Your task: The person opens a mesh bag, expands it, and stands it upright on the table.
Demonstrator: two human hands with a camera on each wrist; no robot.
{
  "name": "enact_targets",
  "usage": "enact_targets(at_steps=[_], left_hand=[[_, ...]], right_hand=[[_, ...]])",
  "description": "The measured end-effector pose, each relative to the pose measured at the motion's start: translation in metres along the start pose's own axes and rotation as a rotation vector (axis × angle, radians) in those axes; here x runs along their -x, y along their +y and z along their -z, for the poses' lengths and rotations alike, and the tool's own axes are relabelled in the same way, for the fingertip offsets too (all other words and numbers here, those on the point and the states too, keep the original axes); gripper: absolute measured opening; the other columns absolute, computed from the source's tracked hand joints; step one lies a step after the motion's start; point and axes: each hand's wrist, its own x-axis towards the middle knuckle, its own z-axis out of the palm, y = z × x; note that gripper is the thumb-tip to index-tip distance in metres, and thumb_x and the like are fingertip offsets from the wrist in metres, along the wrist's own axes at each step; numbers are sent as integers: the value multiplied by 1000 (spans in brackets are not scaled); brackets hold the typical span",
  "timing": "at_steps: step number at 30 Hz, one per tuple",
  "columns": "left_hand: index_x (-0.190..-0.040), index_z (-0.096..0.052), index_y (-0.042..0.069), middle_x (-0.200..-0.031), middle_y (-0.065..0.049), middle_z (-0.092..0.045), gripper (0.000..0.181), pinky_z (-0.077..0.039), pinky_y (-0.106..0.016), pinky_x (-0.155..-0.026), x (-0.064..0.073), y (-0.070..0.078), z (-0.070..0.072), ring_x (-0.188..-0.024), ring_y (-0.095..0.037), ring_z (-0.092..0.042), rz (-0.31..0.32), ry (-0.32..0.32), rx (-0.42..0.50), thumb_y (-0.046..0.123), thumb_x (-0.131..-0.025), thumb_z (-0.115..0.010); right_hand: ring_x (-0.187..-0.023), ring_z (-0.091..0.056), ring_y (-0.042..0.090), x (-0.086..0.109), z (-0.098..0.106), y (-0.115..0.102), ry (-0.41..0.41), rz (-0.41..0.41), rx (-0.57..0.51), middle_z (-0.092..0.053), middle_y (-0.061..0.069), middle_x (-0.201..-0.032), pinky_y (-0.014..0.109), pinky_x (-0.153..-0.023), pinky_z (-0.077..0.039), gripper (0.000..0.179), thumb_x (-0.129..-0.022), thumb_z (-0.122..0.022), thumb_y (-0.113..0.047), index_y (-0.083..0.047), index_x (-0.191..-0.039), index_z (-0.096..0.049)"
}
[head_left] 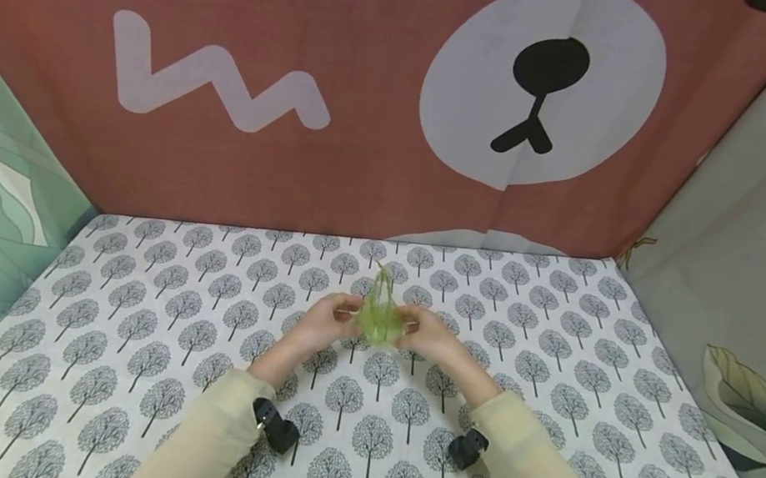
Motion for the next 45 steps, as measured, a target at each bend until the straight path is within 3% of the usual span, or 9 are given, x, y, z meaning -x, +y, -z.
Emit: enact_targets(at_steps=[4, 8, 12, 16, 22, 25, 29, 34, 45], left_hand=[[-135, -51, 8, -140, -13, -51, 54, -46, -51, -105, 2, 1, 2, -128, -34, -48, -1, 15, -36, 8, -83, -67], [-133, -53, 10, -137, -12, -54, 47, -48, -50, -103, 5, 4, 4, -127, -33, -50, -56, 64, -125, 8, -87, -63], [-129, -56, 8, -133, -12, -58, 39, -49, -48, -103, 8, 9, 6, -123, -32, -54, -202, 125, -313, 7, -90, -59], [-125, -59, 7, -128, -12, -62, 32, -48, -46, -105, 11, 14, 8, -121, -30, -57, -403, 210, -528, 8, -92, -57], [-116, -65, 7, -115, -8, -69, 26, -53, -37, -98, 14, 18, 13, -107, -25, -65, -753, 350, -781, 6, -90, -61], [-115, -65, 8, -114, -6, -70, 28, -53, -34, -99, 15, 18, 16, -106, -21, -65, -902, 377, -903, 6, -88, -65], [-116, -63, 8, -117, -5, -68, 32, -52, -32, -101, 16, 17, 19, -109, -19, -64, -1033, 373, -1048, 6, -84, -67], [-120, -60, 8, -123, -6, -64, 38, -49, -32, -104, 18, 15, 19, -113, -21, -61, -1094, 331, -1109, 2, -83, -65], [-121, -58, 11, -124, -5, -64, 41, -50, -34, -103, 19, 13, 17, -114, -21, -61, -1128, 278, -1127, 2, -81, -67]], right_hand=[[-129, -45, 44, 1, 3, 1, -6, 0, -14, -46, 25, -141, 54, -108, -42, 63, -79, -63, 3, 7, -138, -40], [-133, -40, 45, 4, 7, 0, 24, 19, 36, -43, 24, -144, 58, -109, -39, 61, -83, -62, -3, 3, -140, -40], [-131, -43, 45, 9, 13, -4, 105, 87, 154, -45, 22, -144, 57, -108, -41, 53, -89, -58, -9, 0, -139, -43], [-129, -46, 43, 15, 19, -9, 198, 169, 236, -49, 19, -142, 56, -109, -40, 47, -91, -58, -11, -2, -137, -48], [-115, -61, 35, 19, 20, -11, 337, 415, 412, -63, 16, -126, 48, -102, -50, 33, -91, -61, -11, -3, -123, -61], [-106, -66, 29, 19, 19, -9, 403, 612, 517, -69, 13, -115, 41, -95, -55, 27, -88, -64, -7, -4, -115, -65], [-102, -67, 27, 17, 21, -4, 454, 912, 670, -71, 12, -109, 39, -93, -56, 28, -79, -69, 0, -2, -108, -68], [-102, -66, 26, 14, 20, 0, 454, 1115, 771, -72, 10, -108, 40, -95, -55, 32, -73, -72, 1, -3, -105, -70], [-98, -67, 25, 12, 17, 1, 459, 1147, 768, -73, 8, -102, 40, -94, -56, 31, -71, -72, 2, -5, -102, -70]])
